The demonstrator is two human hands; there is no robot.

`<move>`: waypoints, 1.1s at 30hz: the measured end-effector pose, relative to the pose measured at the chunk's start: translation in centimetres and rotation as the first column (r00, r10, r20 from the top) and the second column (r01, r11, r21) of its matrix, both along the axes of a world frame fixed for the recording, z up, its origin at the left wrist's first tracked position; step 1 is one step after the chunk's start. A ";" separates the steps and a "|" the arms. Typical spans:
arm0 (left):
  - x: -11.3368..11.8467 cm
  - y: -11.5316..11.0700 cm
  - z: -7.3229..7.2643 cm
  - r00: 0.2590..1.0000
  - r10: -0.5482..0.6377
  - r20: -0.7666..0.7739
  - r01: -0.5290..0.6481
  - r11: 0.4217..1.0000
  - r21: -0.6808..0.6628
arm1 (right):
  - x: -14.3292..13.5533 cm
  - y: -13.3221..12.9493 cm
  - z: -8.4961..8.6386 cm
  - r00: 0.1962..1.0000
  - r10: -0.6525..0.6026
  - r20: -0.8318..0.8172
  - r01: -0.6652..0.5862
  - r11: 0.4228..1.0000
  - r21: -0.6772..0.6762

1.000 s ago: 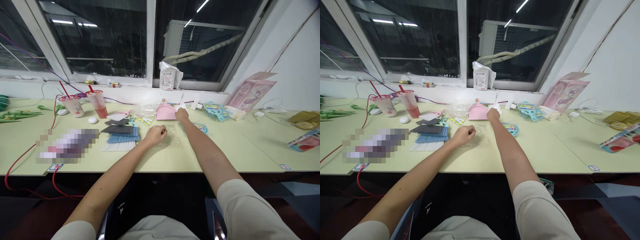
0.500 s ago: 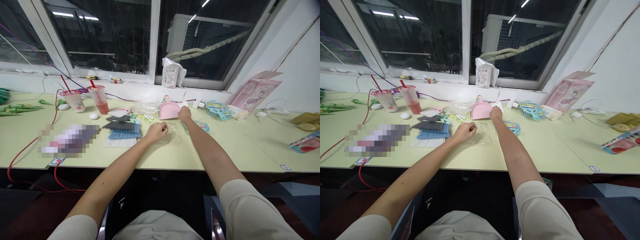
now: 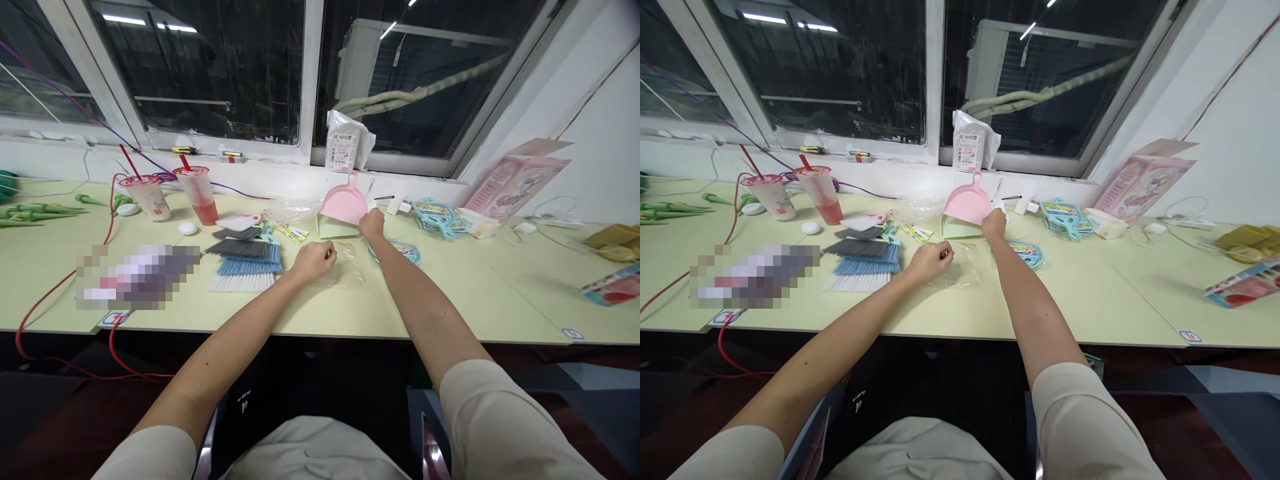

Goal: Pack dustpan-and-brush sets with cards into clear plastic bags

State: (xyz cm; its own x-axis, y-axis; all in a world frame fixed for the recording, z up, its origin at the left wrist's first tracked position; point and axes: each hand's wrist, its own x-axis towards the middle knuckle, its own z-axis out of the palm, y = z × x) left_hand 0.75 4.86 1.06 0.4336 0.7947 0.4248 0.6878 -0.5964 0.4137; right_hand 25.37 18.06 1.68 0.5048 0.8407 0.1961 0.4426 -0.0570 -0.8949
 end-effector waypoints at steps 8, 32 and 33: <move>0.0 0.1 -0.1 0.995 0.076 0.060 -0.074 0.997 -0.034 | -0.6 -1.5 1.2 0.957 -0.036 -0.288 0.057 0.996 0.066; 0.6 1.4 1.0 0.690 0.147 0.708 0.263 0.861 -0.435 | -4.5 -10.3 1.3 0.475 0.427 -0.770 -0.328 0.897 0.295; 0.1 1.7 1.5 0.727 0.143 0.672 0.138 0.928 -0.346 | -4.6 -10.2 1.0 0.476 0.412 -0.777 -0.296 0.907 0.299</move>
